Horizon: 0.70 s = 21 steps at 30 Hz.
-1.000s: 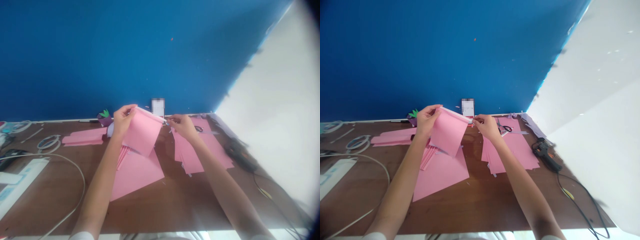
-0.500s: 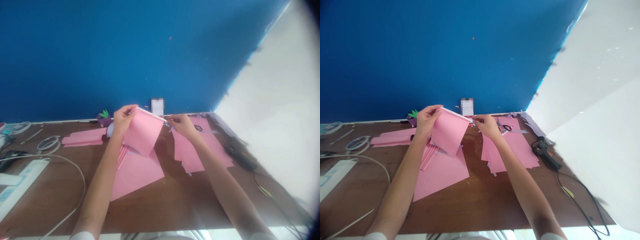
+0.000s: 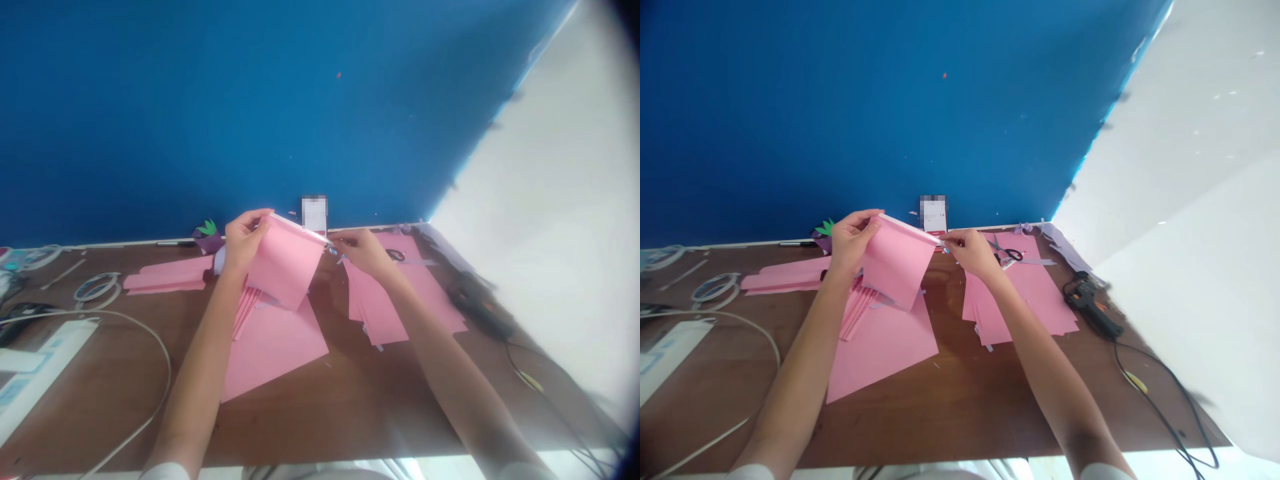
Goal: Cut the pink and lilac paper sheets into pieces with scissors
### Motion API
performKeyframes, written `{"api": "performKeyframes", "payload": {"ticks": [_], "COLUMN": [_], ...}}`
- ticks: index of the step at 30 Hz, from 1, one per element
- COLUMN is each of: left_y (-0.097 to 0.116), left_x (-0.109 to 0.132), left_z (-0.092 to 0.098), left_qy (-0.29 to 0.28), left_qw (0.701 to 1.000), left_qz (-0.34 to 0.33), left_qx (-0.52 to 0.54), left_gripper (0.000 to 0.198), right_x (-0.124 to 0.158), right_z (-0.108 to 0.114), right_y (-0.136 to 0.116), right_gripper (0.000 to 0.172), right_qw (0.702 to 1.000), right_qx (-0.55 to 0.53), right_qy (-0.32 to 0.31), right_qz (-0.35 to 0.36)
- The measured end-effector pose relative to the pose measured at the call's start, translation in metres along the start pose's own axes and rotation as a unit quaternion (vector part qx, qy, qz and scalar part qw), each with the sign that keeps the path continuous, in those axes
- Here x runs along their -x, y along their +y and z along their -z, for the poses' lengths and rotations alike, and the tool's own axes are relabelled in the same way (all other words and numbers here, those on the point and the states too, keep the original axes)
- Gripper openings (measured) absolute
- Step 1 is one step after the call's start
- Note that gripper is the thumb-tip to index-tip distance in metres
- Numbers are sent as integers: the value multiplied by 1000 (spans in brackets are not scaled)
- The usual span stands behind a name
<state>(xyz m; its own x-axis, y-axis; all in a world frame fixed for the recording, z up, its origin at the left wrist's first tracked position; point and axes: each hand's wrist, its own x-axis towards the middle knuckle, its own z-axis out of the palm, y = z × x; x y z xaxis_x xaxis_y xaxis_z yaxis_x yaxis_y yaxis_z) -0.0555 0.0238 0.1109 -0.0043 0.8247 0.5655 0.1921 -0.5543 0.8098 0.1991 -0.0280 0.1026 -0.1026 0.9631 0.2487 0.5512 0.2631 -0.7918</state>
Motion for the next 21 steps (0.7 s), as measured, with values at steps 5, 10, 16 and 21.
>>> {"api": "performKeyframes", "payload": {"ticks": [5, 10, 16, 21], "left_y": [2, 4, 3, 3], "left_x": [-1, -1, 0, 0], "left_z": [0, 0, -1, -1], "left_qy": [-1, 4, 10, 1], "left_qw": [1000, 1000, 1000, 1000], "left_qz": [1, -1, -7, -5], "left_qx": [-2, -1, 6, 5], "left_gripper": [32, 32, 31, 32], "right_x": [0, 1, 0, 0], "right_z": [-3, -4, -3, -2], "right_y": [-2, -2, 1, 3], "right_gripper": [30, 33, 34, 34], "right_qw": [1000, 1000, 1000, 1000], "right_qx": [8, 6, -15, -21], "right_qy": [19, 20, 9, 6], "right_qz": [-11, -16, -1, -6]}}
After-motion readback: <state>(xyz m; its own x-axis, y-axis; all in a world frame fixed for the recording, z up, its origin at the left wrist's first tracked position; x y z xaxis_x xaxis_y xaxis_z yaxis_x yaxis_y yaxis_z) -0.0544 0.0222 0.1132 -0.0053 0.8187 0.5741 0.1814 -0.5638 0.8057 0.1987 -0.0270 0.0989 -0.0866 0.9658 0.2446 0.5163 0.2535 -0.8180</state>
